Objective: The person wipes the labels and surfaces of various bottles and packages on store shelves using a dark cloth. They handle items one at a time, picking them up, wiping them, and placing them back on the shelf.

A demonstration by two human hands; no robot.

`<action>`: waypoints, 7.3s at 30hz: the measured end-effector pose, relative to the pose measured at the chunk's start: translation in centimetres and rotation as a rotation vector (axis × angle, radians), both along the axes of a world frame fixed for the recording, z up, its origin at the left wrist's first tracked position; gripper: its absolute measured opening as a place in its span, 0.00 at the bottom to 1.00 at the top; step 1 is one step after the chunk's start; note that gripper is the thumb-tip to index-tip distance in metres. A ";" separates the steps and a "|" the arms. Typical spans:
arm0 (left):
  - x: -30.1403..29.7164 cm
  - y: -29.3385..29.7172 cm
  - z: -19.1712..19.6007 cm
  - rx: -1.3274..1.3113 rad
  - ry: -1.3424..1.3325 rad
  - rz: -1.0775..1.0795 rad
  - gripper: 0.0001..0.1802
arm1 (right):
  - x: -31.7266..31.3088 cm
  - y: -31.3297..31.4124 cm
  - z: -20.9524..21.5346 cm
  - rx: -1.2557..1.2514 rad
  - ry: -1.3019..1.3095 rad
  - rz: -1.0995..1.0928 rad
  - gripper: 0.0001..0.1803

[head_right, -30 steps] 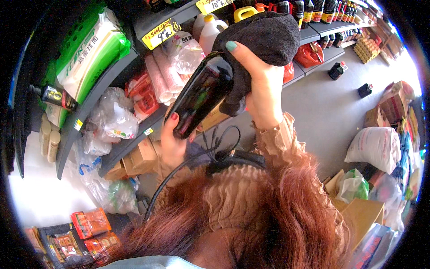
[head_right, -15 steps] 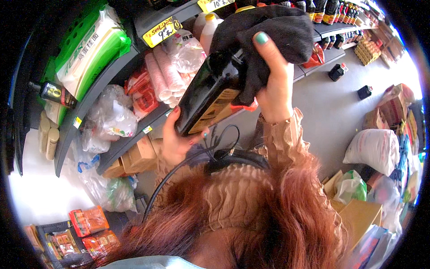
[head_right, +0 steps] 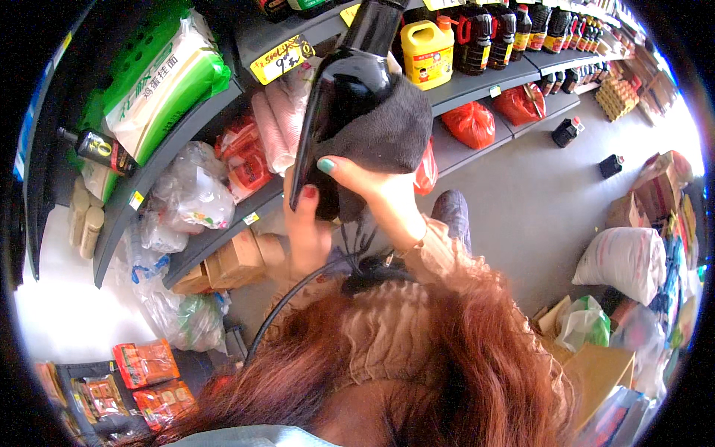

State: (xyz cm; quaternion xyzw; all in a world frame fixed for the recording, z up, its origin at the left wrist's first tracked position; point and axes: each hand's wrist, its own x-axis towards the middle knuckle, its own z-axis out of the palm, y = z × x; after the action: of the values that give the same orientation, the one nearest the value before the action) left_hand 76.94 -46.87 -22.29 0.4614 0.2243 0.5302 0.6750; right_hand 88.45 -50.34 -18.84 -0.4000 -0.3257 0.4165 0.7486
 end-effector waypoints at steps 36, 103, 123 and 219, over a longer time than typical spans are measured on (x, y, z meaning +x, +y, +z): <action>0.8 5.3 4.2 0.113 -0.213 -0.230 0.34 | 3.4 -0.1 -6.1 -0.214 0.065 0.042 0.21; -38.1 22.6 25.0 -0.042 1.277 0.987 0.32 | 5.3 -2.4 -7.1 -0.109 0.138 -0.057 0.21; -27.3 8.9 26.1 0.755 1.167 1.137 0.26 | 6.0 -2.0 -7.7 -0.163 0.144 -0.082 0.26; 3.2 27.0 22.2 0.456 1.088 0.002 0.34 | 9.8 -6.9 -8.5 -0.107 0.287 -0.258 0.22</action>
State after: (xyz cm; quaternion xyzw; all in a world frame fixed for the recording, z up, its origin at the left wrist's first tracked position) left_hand 80.14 -19.86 -0.10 0.8004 0.4190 0.2528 0.3462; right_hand 98.23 -57.20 -27.34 -0.4139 -0.1393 0.3867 0.8122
